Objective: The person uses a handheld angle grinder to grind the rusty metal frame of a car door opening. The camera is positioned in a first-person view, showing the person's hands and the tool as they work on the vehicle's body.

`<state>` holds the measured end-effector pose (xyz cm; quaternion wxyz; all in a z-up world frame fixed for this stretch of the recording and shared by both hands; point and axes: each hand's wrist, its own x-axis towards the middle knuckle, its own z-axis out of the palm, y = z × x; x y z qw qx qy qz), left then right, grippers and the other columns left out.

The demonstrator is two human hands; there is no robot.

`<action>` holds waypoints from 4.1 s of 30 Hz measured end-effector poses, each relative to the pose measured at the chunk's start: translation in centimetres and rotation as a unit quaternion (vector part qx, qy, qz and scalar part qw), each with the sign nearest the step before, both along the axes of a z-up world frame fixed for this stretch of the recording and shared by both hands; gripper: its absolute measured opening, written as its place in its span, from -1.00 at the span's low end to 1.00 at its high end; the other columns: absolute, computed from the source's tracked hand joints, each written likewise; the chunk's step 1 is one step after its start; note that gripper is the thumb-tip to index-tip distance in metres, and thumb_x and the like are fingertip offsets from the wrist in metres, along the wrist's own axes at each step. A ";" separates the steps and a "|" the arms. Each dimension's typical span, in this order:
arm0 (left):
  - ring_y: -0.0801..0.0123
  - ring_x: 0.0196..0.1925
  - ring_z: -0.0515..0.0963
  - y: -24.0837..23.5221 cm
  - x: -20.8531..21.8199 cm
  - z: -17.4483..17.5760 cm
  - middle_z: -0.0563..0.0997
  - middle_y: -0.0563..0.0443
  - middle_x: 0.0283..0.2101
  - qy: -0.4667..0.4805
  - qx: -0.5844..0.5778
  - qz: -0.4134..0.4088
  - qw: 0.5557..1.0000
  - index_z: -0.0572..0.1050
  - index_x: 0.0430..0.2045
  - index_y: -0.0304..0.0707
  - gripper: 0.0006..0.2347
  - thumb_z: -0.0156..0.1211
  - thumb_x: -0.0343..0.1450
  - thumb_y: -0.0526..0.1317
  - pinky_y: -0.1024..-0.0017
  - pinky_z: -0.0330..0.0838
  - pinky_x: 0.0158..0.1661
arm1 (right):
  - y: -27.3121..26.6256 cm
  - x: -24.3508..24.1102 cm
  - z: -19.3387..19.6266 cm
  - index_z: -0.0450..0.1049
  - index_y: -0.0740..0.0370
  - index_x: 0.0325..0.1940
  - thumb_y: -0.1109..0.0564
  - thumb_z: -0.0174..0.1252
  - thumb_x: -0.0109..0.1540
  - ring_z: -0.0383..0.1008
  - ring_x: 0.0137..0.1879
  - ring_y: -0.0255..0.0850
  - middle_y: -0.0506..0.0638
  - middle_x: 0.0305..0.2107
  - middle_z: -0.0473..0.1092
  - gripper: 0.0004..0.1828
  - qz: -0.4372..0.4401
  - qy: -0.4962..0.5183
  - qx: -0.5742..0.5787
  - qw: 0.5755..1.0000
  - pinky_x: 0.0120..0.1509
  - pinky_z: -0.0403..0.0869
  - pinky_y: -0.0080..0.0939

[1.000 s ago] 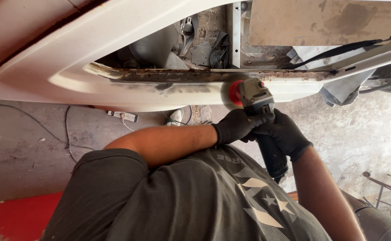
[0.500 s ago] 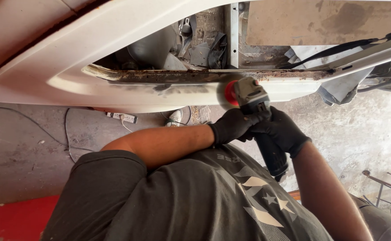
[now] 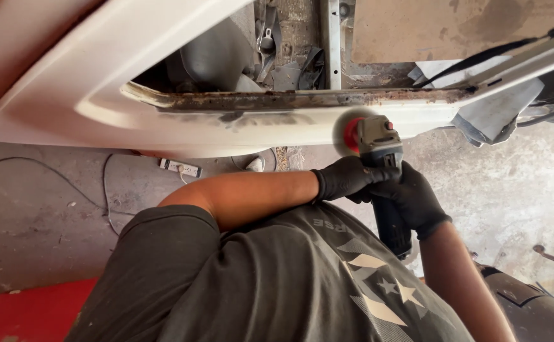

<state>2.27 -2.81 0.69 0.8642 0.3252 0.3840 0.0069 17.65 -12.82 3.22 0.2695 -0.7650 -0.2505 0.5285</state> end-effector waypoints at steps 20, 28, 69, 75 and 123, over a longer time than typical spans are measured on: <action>-0.02 -0.53 0.75 -1.2 0.0 -1.8 0.70 -0.44 -0.50 0.053 0.068 0.098 0.991 0.63 -0.45 -0.59 -0.56 0.37 0.40 0.02 0.16 0.69 -0.55 | 2.7 2.9 -4.8 0.53 0.42 -0.01 0.57 0.47 0.01 0.64 -0.06 0.02 0.24 -0.23 0.58 -0.50 0.069 0.194 0.120 0.971 0.15 0.55 -0.04; 0.06 -0.60 0.76 0.8 -0.5 -1.8 0.69 -0.35 -0.59 0.070 0.050 0.128 0.988 0.64 -0.55 -0.37 -0.52 0.37 0.42 0.18 0.25 0.70 -0.60 | 5.9 1.7 -2.7 0.45 0.49 0.12 0.56 0.30 0.14 0.68 -0.11 0.36 0.37 -0.23 0.53 -0.54 -0.013 0.240 0.028 0.970 0.01 0.70 0.29; 0.09 -0.50 0.78 7.2 -4.0 2.8 0.71 -0.35 -0.45 0.016 -0.030 0.021 0.999 0.60 -0.28 -0.48 -0.72 0.12 0.48 -0.14 0.29 0.73 -0.48 | 10.7 -1.9 2.1 0.51 0.48 0.01 0.35 0.40 0.15 0.66 -0.39 0.33 0.42 -0.42 0.49 -0.63 -0.042 0.100 -0.110 0.988 -0.33 0.69 0.44; 0.02 -0.55 0.78 6.4 -3.6 0.7 0.71 -0.38 -0.52 0.043 -0.042 0.034 0.998 0.59 -0.36 -0.48 -0.75 0.07 0.48 -0.18 0.22 0.75 -0.54 | 10.8 -3.0 1.2 0.50 0.51 -0.01 0.43 0.38 0.12 0.65 -0.40 0.39 0.48 -0.43 0.49 -0.63 -0.032 0.114 -0.108 0.987 -0.38 0.66 0.41; -0.04 -0.48 0.79 1.6 -0.6 -1.4 0.71 -0.41 -0.51 -0.014 0.036 -0.072 0.997 0.68 -0.36 -0.45 -0.76 0.36 0.40 -0.15 0.14 0.79 -0.48 | -0.6 0.0 -3.4 0.52 0.31 0.14 0.24 0.66 -0.03 0.64 0.06 0.11 0.25 -0.15 0.61 -0.30 0.042 -0.075 -0.016 0.996 0.19 0.55 0.16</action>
